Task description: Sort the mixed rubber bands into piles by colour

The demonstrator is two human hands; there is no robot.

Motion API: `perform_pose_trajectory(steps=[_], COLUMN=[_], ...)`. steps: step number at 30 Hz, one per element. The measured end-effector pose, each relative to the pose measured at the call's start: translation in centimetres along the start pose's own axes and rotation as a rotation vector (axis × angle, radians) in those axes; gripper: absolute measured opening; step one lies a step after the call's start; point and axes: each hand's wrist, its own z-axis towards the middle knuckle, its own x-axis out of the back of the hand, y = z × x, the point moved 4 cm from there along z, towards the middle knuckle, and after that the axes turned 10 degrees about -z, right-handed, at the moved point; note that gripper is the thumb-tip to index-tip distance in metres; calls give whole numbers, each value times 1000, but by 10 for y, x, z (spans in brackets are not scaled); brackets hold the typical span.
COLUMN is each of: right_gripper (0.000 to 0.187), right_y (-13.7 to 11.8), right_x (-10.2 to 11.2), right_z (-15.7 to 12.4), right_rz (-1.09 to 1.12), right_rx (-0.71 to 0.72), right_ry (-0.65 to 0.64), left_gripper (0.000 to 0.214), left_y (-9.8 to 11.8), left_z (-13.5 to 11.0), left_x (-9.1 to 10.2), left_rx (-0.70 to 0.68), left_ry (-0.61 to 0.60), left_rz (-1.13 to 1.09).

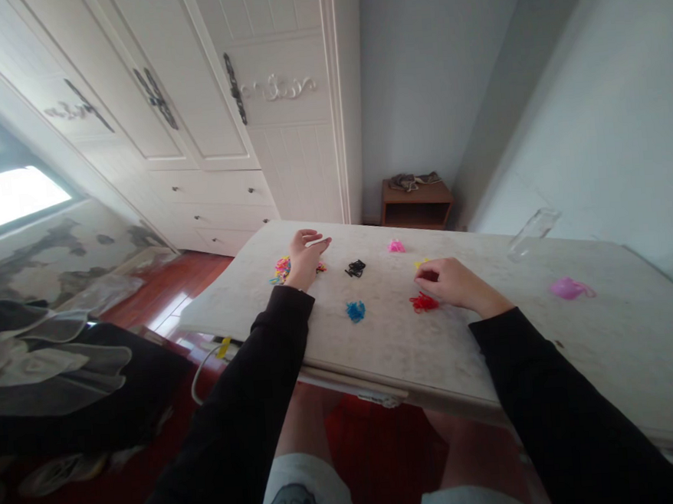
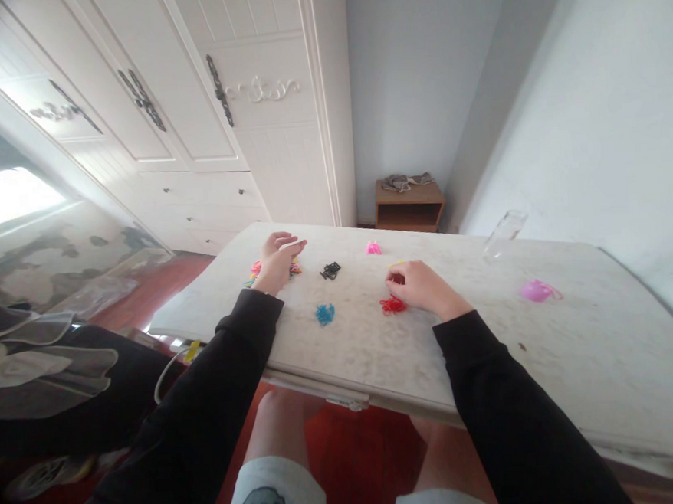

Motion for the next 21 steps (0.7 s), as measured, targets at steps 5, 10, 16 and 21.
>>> perform_pose_trajectory(steps=[5,10,16,21], right_gripper=[19,16,11,7], right_y=[1,-6,-28,-48], right_x=[-2,0,4,-1], right_z=[1,4,6,9], right_rz=[7,60,136,144], right_rx=[11,38,122,225], right_ry=[20,144,340,386], left_gripper=[36,41,53,55], left_y=[13,20,23,25], left_z=[-13,-33,-62,-81], left_x=[-14,-33,-54,-69], left_rx=[-14,5,105,150], left_ry=[-181,-482,-821,-942], left_rz=[-73,-35,-62,-35])
